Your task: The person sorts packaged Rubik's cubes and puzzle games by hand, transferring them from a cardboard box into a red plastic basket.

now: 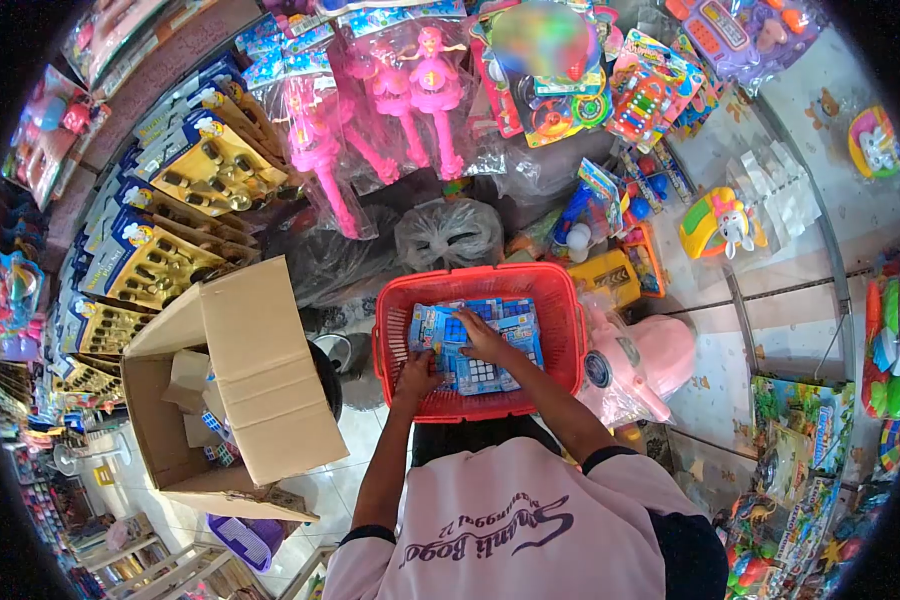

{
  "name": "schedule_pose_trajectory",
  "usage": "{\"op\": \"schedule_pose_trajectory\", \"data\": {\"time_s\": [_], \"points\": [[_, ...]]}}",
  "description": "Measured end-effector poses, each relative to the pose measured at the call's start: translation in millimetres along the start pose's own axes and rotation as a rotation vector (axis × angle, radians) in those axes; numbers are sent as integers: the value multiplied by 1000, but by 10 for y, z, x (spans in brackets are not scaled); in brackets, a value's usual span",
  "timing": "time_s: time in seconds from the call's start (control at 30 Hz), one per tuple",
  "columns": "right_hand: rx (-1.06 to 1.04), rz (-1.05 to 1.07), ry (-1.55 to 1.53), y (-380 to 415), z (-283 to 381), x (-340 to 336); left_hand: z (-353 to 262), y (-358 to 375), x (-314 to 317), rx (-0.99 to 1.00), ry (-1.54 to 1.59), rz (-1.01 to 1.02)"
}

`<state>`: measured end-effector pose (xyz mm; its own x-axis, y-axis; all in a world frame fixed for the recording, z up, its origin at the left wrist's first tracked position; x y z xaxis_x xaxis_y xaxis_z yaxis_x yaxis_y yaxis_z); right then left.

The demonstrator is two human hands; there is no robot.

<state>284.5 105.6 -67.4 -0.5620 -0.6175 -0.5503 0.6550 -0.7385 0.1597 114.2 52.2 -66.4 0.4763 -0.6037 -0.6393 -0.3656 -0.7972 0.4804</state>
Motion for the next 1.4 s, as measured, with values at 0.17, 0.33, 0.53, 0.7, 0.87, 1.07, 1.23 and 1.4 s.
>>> {"op": "schedule_pose_trajectory", "data": {"time_s": [0.17,0.33,0.53,0.7,0.87,1.07,1.23,1.4], "points": [[83,-69,13,144,38,-31,-76,11,11,-47,-26,33],[124,-198,39,309,54,-41,-182,56,2,-39,-68,14],[215,-297,13,758,349,-164,-324,257,-61,-19,-147,-89],[150,-334,-217,1241,677,-106,-748,767,-321,204,-115,-325],[139,-341,-519,1661,1031,105,-1036,1569,-530,381,85,-409],[342,-163,-835,2110,1007,1029,-255,2328,133,300,329,-280],[492,-344,-858,2808,70,2474,1318,2682,1436,58,303,175],[419,301,394,3519,-179,3387,2296,3291,2235,-387,836,244]]}}
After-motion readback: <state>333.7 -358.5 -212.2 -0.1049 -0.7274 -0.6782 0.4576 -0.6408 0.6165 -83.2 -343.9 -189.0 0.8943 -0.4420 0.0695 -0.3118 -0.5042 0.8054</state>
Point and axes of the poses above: each hand's wrist, its own y-axis away from the middle knuckle, its own x-axis out of the palm, z = x × y, the point moved 7 cm from there along -y, towards the middle knuckle, and after that the axes turned 12 degrees about z, right-handed, at the moved point
